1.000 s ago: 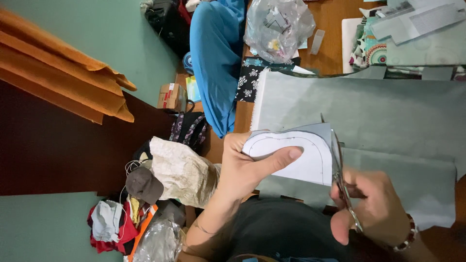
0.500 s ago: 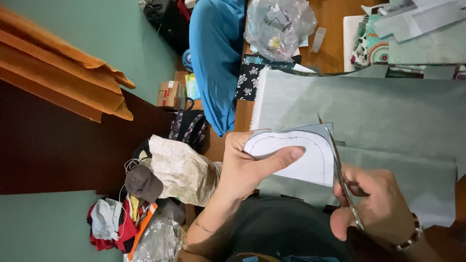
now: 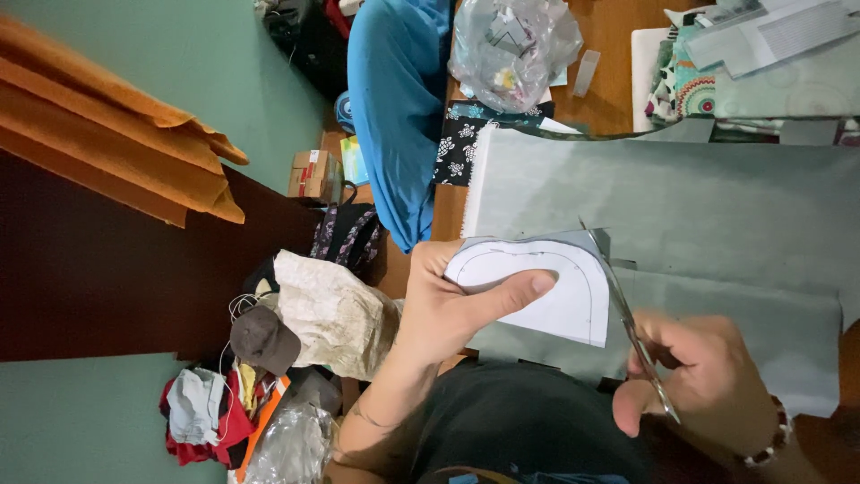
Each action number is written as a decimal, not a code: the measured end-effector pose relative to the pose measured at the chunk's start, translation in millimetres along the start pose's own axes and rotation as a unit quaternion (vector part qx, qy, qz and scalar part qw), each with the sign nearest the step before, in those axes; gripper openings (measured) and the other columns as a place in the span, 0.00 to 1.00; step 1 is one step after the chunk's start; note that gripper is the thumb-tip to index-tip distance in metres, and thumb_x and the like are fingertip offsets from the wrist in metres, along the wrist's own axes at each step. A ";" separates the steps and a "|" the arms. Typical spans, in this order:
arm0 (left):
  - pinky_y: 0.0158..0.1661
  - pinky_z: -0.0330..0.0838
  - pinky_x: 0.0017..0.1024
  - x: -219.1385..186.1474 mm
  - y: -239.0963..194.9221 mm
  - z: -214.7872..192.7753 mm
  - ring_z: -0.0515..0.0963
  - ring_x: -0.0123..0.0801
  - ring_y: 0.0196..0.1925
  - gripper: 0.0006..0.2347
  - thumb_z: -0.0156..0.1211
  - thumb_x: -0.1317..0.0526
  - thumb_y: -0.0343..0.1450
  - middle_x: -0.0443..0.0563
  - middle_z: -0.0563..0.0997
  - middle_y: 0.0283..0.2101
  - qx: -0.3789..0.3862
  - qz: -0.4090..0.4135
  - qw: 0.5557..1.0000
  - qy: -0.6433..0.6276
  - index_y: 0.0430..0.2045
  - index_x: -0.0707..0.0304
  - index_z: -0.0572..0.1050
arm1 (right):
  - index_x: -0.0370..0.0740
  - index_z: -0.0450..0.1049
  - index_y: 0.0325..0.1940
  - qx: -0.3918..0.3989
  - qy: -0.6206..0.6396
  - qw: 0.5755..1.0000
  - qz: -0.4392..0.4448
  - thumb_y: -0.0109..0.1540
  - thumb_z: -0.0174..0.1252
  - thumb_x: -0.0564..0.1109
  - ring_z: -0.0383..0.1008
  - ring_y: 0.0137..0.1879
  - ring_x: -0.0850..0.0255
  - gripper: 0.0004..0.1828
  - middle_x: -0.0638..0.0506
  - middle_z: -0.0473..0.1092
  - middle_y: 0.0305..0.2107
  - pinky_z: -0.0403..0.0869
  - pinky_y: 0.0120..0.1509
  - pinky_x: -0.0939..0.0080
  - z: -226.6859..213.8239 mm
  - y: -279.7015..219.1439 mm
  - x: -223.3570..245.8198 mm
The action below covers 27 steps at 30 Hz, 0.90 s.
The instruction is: Cutting out pattern pieces from fabric using scissors
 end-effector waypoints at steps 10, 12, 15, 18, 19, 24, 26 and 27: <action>0.30 0.71 0.16 -0.9 3.0 2.2 0.79 0.18 0.34 0.03 0.71 0.67 0.65 0.49 0.85 0.35 0.048 0.000 0.999 0.001 0.26 0.63 0.82 | 0.45 0.54 0.12 0.002 -0.062 0.995 -0.082 0.38 0.69 0.71 0.43 0.20 0.69 0.36 0.61 0.46 0.12 0.46 0.22 0.63 -9.0 -13.6 -3.7; 0.35 0.75 0.17 2.5 3.5 2.8 0.81 0.23 0.38 0.03 0.71 0.68 0.65 0.52 0.85 0.37 0.057 -0.009 0.998 0.004 0.28 0.65 0.82 | 0.50 0.64 0.11 0.062 -0.154 0.985 -0.033 0.35 0.73 0.77 0.54 0.12 0.71 0.36 0.62 0.57 0.06 0.59 0.17 0.62 -2.6 -21.4 -31.4; 0.35 0.75 0.16 3.8 3.6 5.4 0.81 0.22 0.38 0.03 0.71 0.68 0.66 0.51 0.85 0.38 0.085 -0.012 0.996 -0.004 0.29 0.65 0.82 | 0.48 0.63 0.11 0.063 -0.117 0.991 0.011 0.30 0.87 0.65 0.48 0.19 0.69 0.37 0.62 0.51 0.10 0.53 0.20 0.63 -8.0 -32.1 -46.5; 0.30 0.68 0.15 6.2 4.4 5.4 0.77 0.18 0.32 0.02 0.72 0.67 0.65 0.45 0.84 0.31 0.089 -0.032 0.995 0.012 0.25 0.63 0.82 | 0.50 0.69 0.08 0.080 -0.156 0.983 0.063 0.24 0.90 0.66 0.51 0.16 0.66 0.36 0.60 0.54 0.06 0.54 0.21 0.59 -12.7 -39.9 -62.2; 0.30 0.68 0.15 6.8 5.1 5.3 0.77 0.18 0.32 0.02 0.72 0.67 0.65 0.45 0.84 0.31 0.090 -0.033 0.995 0.012 0.25 0.63 0.82 | 0.50 0.69 0.08 0.079 -0.155 0.983 0.064 0.24 0.90 0.66 0.51 0.16 0.66 0.36 0.60 0.54 0.06 0.54 0.21 0.59 -14.8 -42.8 -69.3; 0.32 0.71 0.14 21.4 4.7 5.7 0.79 0.19 0.34 0.04 0.72 0.66 0.65 0.49 0.85 0.36 0.112 -0.070 0.991 -0.007 0.29 0.65 0.83 | 0.59 0.79 0.12 0.197 -0.257 0.920 0.220 0.23 0.90 0.78 0.71 0.15 0.72 0.34 0.67 0.75 0.07 0.72 0.25 0.71 -15.9 -63.1 -116.2; 0.37 0.76 0.15 24.6 8.0 6.4 0.82 0.23 0.37 0.04 0.72 0.66 0.65 0.51 0.85 0.37 0.118 -0.064 0.991 -0.028 0.30 0.63 0.83 | 0.54 0.78 0.09 0.151 -0.222 0.941 0.208 0.22 0.92 0.72 0.67 0.15 0.70 0.34 0.63 0.72 0.05 0.66 0.26 0.67 -23.5 -63.4 -110.0; 0.42 0.81 0.17 25.5 9.1 7.1 0.84 0.26 0.40 0.05 0.72 0.65 0.66 0.52 0.85 0.38 0.122 -0.057 0.990 -0.049 0.32 0.62 0.83 | 0.49 0.76 0.06 0.105 -0.186 0.957 0.195 0.21 0.93 0.67 0.64 0.15 0.68 0.34 0.59 0.70 0.02 0.61 0.26 0.64 -30.4 -62.9 -104.8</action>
Point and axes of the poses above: each hand's wrist, its own y-axis towards the middle knuckle, its own z-axis out of the palm, x = y × z, the point moved 9 cm from there along y, towards the middle knuckle
